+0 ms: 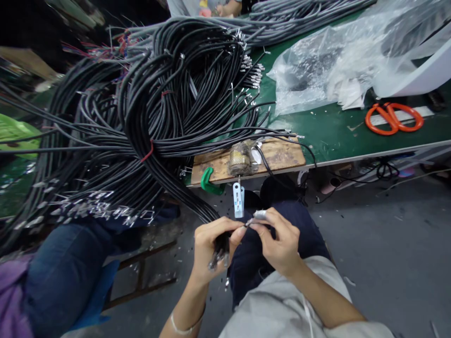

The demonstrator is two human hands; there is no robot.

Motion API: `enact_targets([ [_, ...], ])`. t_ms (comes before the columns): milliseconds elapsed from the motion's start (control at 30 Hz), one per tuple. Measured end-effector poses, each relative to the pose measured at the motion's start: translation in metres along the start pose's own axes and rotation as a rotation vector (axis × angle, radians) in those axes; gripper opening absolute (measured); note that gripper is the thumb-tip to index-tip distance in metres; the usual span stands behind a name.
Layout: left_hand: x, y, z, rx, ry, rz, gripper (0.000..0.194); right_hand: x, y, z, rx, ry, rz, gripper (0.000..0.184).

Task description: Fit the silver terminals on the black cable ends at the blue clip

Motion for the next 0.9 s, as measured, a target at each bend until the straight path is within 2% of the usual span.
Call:
enact_targets([
  [100,-0.002,-0.003,-0.003,-0.005,0.032,0.010,0.005,0.000,0.002,-0.003,0.075,-0.105,-0.055,0.025],
  [200,-0.004,-0.007,-0.005,-0.009,0.039,0.007,0.003,0.012,0.001,0.001,0.123,-0.084,-0.153,0.026],
  [300,-0.007,-0.009,-0.004,-0.009,0.035,0.021,0.005,0.020,-0.008,0.008,0.268,-0.110,-0.379,0.030],
  [400,-0.011,-0.009,-0.002,-0.001,0.008,0.042,0.008,0.016,-0.014,0.010,0.423,-0.207,-0.583,0.029],
  [467,-0.012,-0.010,-0.001,0.009,0.015,0.054,0.008,0.013,-0.015,0.008,0.517,-0.208,-0.625,0.029],
  [533,-0.012,-0.010,-0.001,0.004,0.051,0.057,0.008,0.011,-0.014,0.006,0.548,-0.183,-0.595,0.027],
  [600,-0.011,-0.010,-0.002,-0.007,0.099,0.052,0.007,0.013,-0.011,0.006,0.457,-0.126,-0.505,0.022],
  [700,-0.012,-0.010,-0.002,-0.008,0.130,0.052,0.007,0.016,-0.002,0.008,0.151,-0.064,-0.246,0.019],
  [767,-0.013,-0.010,-0.001,-0.004,0.123,0.058,0.008,0.014,0.002,0.005,-0.039,-0.072,-0.115,0.027],
  [833,-0.014,-0.011,-0.001,0.000,0.113,0.063,0.008,0.011,0.003,0.002,-0.130,-0.062,-0.106,0.032],
  [900,-0.014,-0.011,-0.001,0.005,0.094,0.066,0.008,0.010,0.003,-0.001,-0.135,-0.019,-0.140,0.027],
])
Point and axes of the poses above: each hand's wrist, its own z-axis towards the middle knuckle, its own x-axis out of the back of the hand, y = z × x, the point moved 4 cm from there along z, towards the middle knuckle, and after that the axes turned 7 degrees about -y, right-handed, at the moved point
